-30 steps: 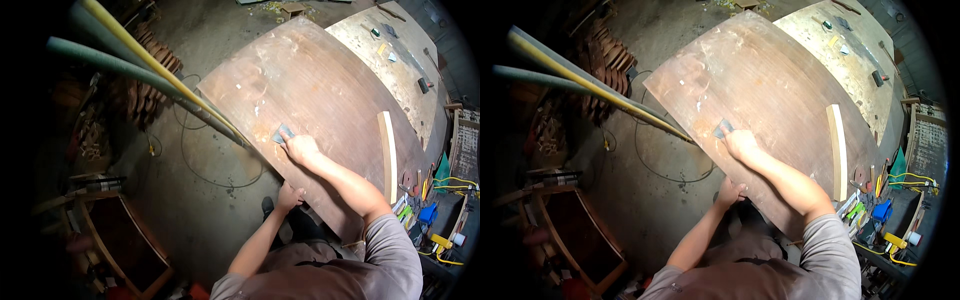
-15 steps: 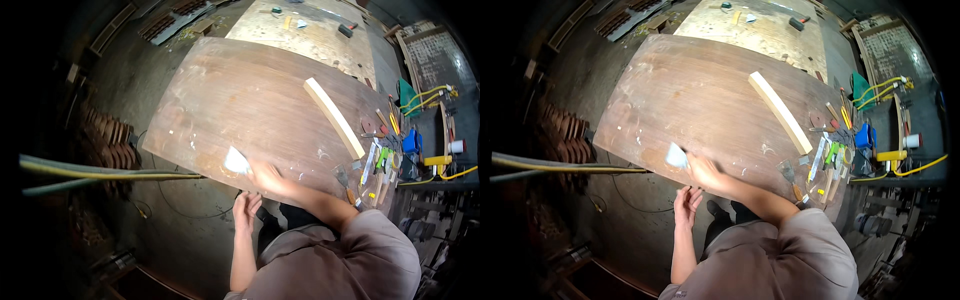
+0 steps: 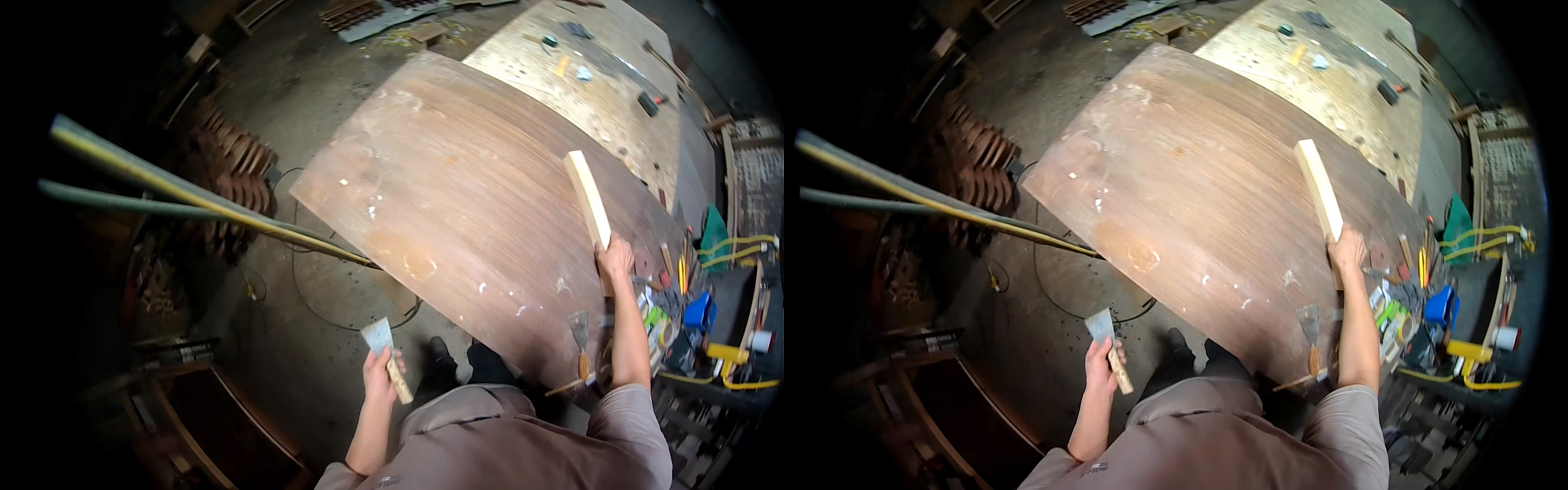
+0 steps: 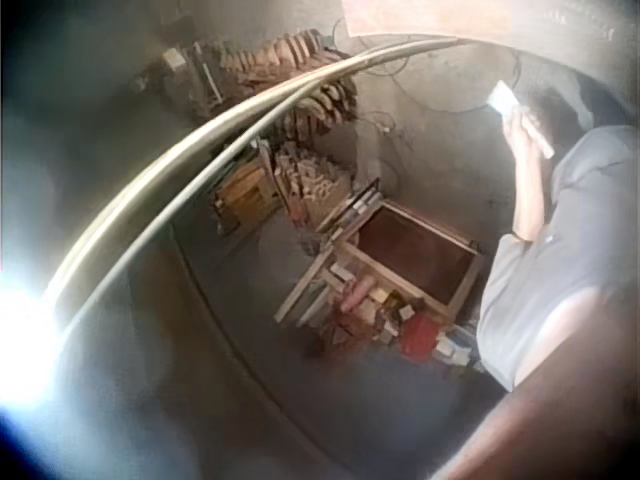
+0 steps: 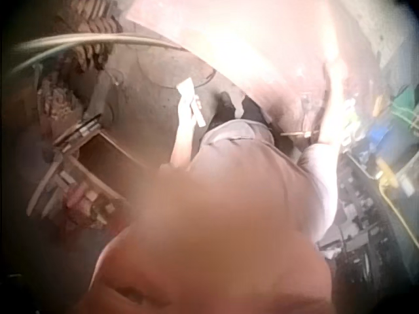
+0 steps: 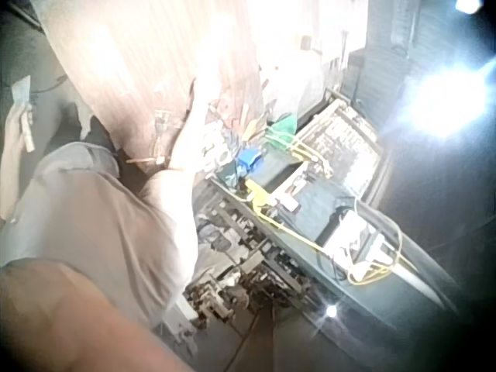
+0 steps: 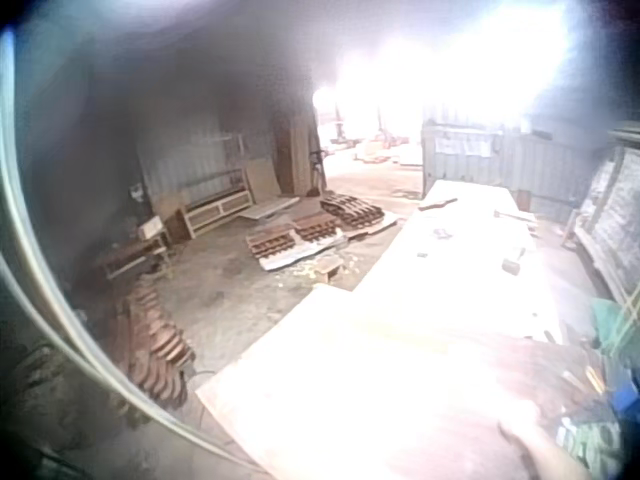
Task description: The person retrieves a plastic bag and a small wooden piece from a shelf, then moves to a workbench. They use a scraper to clean the workbench surface and the wooden piece. The person then picks up a utility knife and a lighter, places them in a toolbox, and finally uses the lighter to burn the edge of the wooden piece.
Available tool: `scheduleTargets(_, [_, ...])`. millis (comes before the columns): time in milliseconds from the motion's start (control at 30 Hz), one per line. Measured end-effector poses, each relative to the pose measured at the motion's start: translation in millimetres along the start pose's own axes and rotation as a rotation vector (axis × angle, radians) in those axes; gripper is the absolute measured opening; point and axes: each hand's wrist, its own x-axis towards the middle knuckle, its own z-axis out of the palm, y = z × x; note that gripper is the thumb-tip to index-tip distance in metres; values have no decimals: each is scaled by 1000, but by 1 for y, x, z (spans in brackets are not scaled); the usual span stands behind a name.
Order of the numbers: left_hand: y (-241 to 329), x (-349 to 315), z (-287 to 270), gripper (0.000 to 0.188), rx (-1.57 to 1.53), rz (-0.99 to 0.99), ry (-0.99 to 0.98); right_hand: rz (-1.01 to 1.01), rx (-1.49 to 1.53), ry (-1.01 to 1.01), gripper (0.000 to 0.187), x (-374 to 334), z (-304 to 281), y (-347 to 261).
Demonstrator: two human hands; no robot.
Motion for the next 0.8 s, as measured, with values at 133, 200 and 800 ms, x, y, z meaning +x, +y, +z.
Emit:
scheduleTargets(133, [-19,-30,-53,8,-82,33,194,103,150,105,37,78,18,-95])
scheduleTargets(200, [-30,-41,-74,7,-127,50,259,95,181,127,31,115,33,-157])
scheduleTargets(800, [-61,-62,-89,17,-117,77,431,-962,267,-99,35,-35,47,-421])
